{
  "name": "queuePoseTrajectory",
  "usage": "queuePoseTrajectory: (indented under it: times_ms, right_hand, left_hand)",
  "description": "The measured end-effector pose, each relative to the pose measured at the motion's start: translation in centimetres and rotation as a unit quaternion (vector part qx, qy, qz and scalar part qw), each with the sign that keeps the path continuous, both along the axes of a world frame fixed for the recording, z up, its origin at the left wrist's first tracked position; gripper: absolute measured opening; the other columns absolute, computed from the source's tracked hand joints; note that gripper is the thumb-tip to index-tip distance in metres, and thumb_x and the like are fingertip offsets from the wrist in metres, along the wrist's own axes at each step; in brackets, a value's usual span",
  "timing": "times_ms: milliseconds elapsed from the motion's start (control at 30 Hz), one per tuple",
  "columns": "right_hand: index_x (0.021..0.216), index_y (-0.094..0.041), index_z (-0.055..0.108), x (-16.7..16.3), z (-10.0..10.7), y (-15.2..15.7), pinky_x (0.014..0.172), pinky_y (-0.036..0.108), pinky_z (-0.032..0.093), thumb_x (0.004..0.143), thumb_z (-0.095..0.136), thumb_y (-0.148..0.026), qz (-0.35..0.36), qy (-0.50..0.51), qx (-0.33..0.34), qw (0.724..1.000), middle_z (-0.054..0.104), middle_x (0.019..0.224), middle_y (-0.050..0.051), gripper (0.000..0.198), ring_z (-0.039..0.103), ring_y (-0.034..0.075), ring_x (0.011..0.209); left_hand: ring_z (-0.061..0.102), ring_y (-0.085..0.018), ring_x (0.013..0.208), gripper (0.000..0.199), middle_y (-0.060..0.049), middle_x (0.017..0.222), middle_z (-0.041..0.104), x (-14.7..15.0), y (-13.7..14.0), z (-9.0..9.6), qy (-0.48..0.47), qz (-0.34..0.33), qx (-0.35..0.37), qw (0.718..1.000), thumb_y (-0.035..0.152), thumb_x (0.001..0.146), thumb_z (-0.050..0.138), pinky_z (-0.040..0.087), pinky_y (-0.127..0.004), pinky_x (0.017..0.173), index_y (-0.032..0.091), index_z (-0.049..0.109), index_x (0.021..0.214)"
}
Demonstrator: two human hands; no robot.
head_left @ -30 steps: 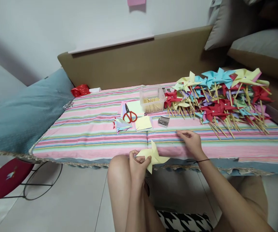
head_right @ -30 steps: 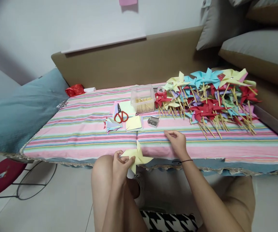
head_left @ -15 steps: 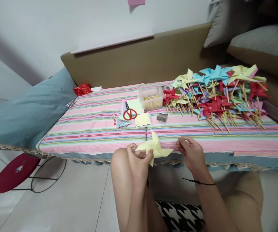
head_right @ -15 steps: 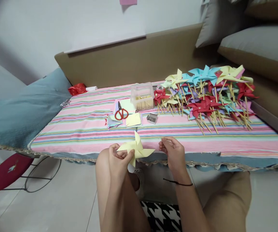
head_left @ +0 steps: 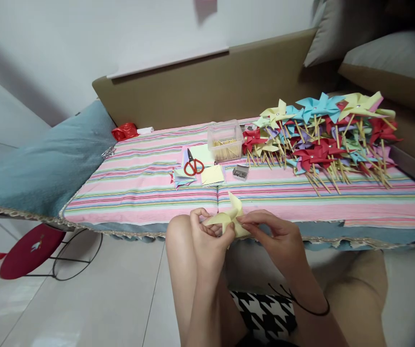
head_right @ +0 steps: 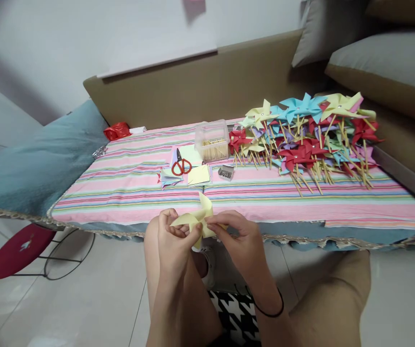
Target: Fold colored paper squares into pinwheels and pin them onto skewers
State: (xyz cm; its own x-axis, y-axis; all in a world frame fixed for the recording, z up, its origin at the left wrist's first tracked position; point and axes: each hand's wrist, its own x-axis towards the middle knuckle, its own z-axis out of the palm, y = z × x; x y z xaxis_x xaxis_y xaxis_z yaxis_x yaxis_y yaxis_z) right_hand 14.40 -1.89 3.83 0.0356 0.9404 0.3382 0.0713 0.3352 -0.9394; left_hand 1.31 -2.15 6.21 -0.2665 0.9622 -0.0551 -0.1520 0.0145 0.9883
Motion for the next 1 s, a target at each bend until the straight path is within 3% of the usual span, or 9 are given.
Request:
queuePoseTrajectory:
  times_ms: [300,467,833,1000]
  right_hand:
    - [0.076,-0.03,0.073,-0.2,0.7,-0.3,0.081,0.039,0.048,0.075,0.074,-0.016,-0.03,-0.013,0.062,0.998,0.07,0.079,0.0,0.014,0.061,0.021,0.084]
    - [0.077,-0.03,0.073,-0.4,0.9,-0.5,0.077,0.037,0.048,0.077,0.072,-0.018,-0.024,-0.022,0.051,0.998,0.067,0.082,0.002,0.011,0.06,0.021,0.085]
    - [0.076,-0.029,0.072,-0.4,1.2,-0.4,0.078,0.039,0.048,0.078,0.069,-0.018,-0.032,-0.039,0.067,0.996,0.068,0.081,0.002,0.012,0.06,0.022,0.086]
    - [0.077,-0.029,0.072,-0.2,0.9,-0.5,0.081,0.039,0.048,0.077,0.07,-0.019,-0.028,-0.037,0.035,0.998,0.065,0.086,0.003,0.01,0.06,0.021,0.089]
  left_hand:
    - [0.043,-0.004,0.042,0.046,0.015,0.05,0.043,0.3,-0.7,0.6,0.003,-0.004,0.021,1.0,0.01,0.064,0.067,0.035,-0.013,0.044,0.025,0.031,0.087]
    - [0.048,-0.005,0.045,0.047,0.013,0.054,0.05,0.2,-0.8,0.8,-0.03,-0.022,0.037,0.999,0.009,0.064,0.068,0.038,-0.014,0.047,0.026,0.03,0.087]
    - [0.045,-0.004,0.041,0.046,0.015,0.051,0.045,0.2,-0.8,1.1,-0.008,-0.001,0.037,0.999,0.01,0.063,0.069,0.034,-0.012,0.043,0.026,0.033,0.086]
    - [0.048,-0.004,0.045,0.046,0.013,0.057,0.05,0.1,-0.8,0.7,0.0,0.001,0.046,0.999,0.011,0.061,0.071,0.037,-0.013,0.046,0.025,0.035,0.085]
